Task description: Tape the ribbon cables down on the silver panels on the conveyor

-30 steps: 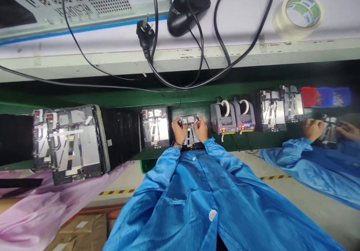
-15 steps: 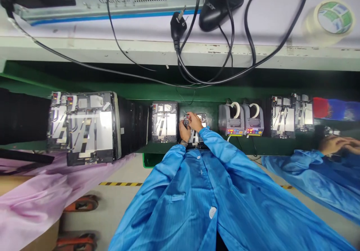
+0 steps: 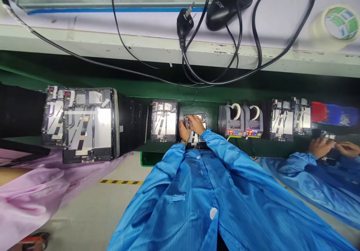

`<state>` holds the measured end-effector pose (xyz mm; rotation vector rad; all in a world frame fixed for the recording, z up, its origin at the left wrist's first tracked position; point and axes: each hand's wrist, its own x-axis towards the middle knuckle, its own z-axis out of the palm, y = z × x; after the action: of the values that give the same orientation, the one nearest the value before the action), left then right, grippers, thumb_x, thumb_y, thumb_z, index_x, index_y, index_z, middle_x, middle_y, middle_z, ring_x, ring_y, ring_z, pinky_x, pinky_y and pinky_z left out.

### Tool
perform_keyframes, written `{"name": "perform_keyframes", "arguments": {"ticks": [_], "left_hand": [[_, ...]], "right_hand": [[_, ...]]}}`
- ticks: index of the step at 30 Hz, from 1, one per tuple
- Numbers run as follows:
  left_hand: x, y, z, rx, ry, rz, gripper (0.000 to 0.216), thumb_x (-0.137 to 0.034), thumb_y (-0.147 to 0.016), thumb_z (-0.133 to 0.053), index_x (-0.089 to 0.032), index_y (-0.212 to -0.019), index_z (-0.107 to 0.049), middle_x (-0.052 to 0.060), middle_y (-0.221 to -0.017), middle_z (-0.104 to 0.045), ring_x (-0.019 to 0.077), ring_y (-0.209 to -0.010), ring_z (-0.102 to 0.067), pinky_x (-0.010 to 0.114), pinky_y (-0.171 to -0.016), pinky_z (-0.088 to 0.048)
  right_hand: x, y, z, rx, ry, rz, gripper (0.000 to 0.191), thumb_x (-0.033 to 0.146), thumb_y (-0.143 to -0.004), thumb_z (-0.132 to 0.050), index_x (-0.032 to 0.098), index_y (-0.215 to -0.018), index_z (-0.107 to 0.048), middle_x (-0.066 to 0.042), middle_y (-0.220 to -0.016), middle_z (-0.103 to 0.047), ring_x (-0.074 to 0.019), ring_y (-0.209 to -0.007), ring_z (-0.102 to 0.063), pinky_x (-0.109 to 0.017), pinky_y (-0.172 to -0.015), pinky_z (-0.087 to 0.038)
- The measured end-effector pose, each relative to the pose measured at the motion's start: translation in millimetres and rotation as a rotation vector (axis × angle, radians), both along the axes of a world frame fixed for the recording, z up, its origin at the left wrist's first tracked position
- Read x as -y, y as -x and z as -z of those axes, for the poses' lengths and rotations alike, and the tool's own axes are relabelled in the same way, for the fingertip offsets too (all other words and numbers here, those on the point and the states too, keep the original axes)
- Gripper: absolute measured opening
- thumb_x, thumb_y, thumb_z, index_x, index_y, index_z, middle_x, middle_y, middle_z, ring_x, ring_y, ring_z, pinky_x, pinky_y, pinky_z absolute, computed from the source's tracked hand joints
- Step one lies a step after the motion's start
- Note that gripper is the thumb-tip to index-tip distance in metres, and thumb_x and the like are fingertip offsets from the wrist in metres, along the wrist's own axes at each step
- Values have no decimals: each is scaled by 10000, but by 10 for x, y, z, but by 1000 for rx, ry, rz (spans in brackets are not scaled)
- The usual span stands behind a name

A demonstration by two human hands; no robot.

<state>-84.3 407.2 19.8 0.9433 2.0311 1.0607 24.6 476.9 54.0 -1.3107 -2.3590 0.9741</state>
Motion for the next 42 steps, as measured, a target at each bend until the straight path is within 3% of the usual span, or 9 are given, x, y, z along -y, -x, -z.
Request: {"name": "perform_keyframes", "arguments": {"ticks": [7, 18, 33, 42], "left_hand": [[2, -17, 14, 12, -18, -14, 197, -134, -965, -584, -191, -1150, -619, 134, -1176, -659, 260, -1168, -616, 423, -1067, -459], [-10, -43, 99, 29, 27, -64, 215, -137, -954, -586, -222, -1145, -639, 96, -1144, -664, 223, -1110, -632, 428, -1066, -479], [-91, -131, 174, -72, 50, -129, 123, -298, -949, -638, -225, -1046, -629, 98, -1062, -661, 245, -1010, -641, 458, -986, -510], [-176, -70, 89, -17, 153, -138, 132, -291, -900, -693, -212, -1000, -659, 91, -965, -696, 223, -905, -661, 411, -924, -535]], "right_hand": [[-158, 111, 8, -88, 113, 21, 522, 50, -869, -496, 264, -1324, -635, -70, -1112, -676, -243, -1058, -586, -349, -977, -454], [-211, 62, 172, -112, 193, 85, 591, 9, -819, -485, 215, -1363, -592, -9, -894, -649, -184, -831, -591, -283, -775, -451], [-33, 12, 120, -54, 83, 176, 601, 54, -825, -476, 187, -1395, -610, -103, -1055, -680, -275, -1061, -574, -390, -993, -459], [29, 59, 118, -132, 194, 309, 649, 43, -796, -477, 166, -1425, -582, -97, -1015, -659, -277, -1048, -542, -436, -1035, -421]]}}
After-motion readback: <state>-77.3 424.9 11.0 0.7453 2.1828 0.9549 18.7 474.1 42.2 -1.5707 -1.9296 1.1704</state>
